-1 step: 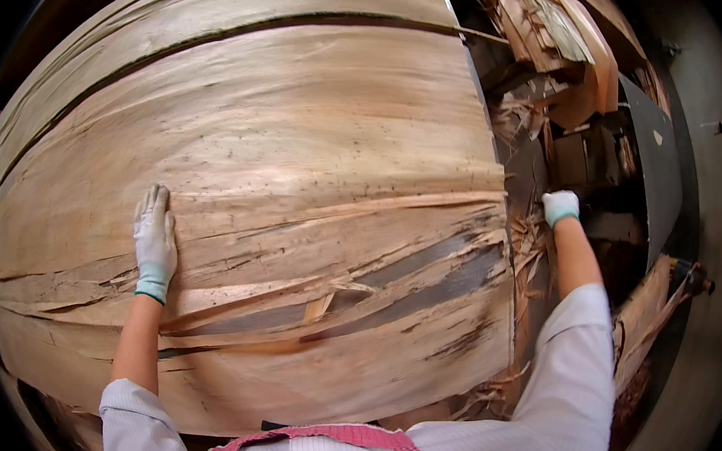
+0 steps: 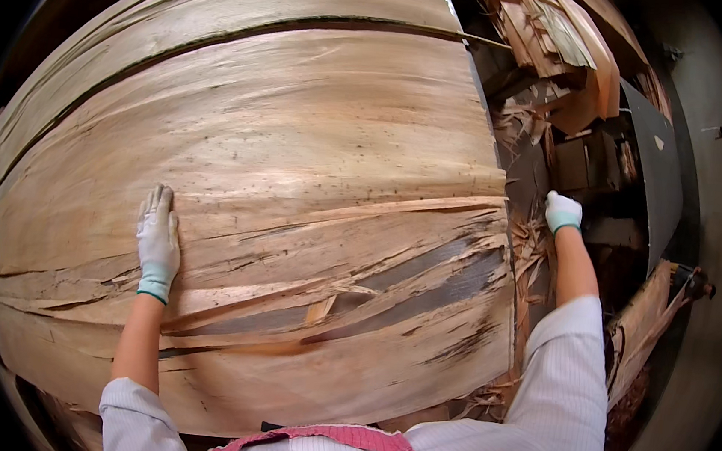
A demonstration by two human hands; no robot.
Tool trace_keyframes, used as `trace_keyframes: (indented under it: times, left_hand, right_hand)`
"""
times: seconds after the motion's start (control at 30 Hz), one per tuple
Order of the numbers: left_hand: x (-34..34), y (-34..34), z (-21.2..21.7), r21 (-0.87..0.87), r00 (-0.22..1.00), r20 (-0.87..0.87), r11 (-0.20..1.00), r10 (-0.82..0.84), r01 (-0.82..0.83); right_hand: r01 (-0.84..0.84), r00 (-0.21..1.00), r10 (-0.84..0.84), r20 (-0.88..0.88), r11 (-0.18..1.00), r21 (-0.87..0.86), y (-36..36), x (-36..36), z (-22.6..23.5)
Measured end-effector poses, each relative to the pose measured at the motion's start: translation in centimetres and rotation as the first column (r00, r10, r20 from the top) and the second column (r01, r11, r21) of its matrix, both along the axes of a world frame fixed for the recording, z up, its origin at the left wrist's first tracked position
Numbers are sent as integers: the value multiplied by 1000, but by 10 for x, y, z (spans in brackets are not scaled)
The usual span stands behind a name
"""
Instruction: The person uses a small knife to peel thin layers of wood veneer from a large, curved wooden surface. They repeatedly lift the veneer sheets, scrape the surface, and stack the peeled material on the side. The task involves continuous manual peeling and handling of the wood sheets in a workshop environment.
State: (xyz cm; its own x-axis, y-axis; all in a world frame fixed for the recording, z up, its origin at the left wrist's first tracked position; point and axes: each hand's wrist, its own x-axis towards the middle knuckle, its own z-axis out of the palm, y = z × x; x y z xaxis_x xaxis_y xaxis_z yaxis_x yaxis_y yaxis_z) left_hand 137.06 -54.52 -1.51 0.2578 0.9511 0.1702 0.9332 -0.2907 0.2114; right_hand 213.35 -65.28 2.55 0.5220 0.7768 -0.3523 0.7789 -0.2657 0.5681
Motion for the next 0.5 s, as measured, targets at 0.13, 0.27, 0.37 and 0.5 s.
trace_keyframes:
  times: [0.13,0.27,0.37,0.5]
  left_hand:
    - [-22,-25,5,46,992,-84,995,92,-89]
    - [-15,-24,11,-132,987,49,981,153,-145]
    - [-9,-23,-20,-56,968,233,995,98,-87]
    - [-24,-8,69,22,946,323,1000,-25,19]
  right_hand:
    - [231,907,112,-406,674,702,25,-142,-1]
    - [319,420,573,-704,633,706,-9,-276,13]
    - [138,487,640,-594,616,776,-39,-351,45]
    - [74,485,669,-563,611,788,-60,-393,76]
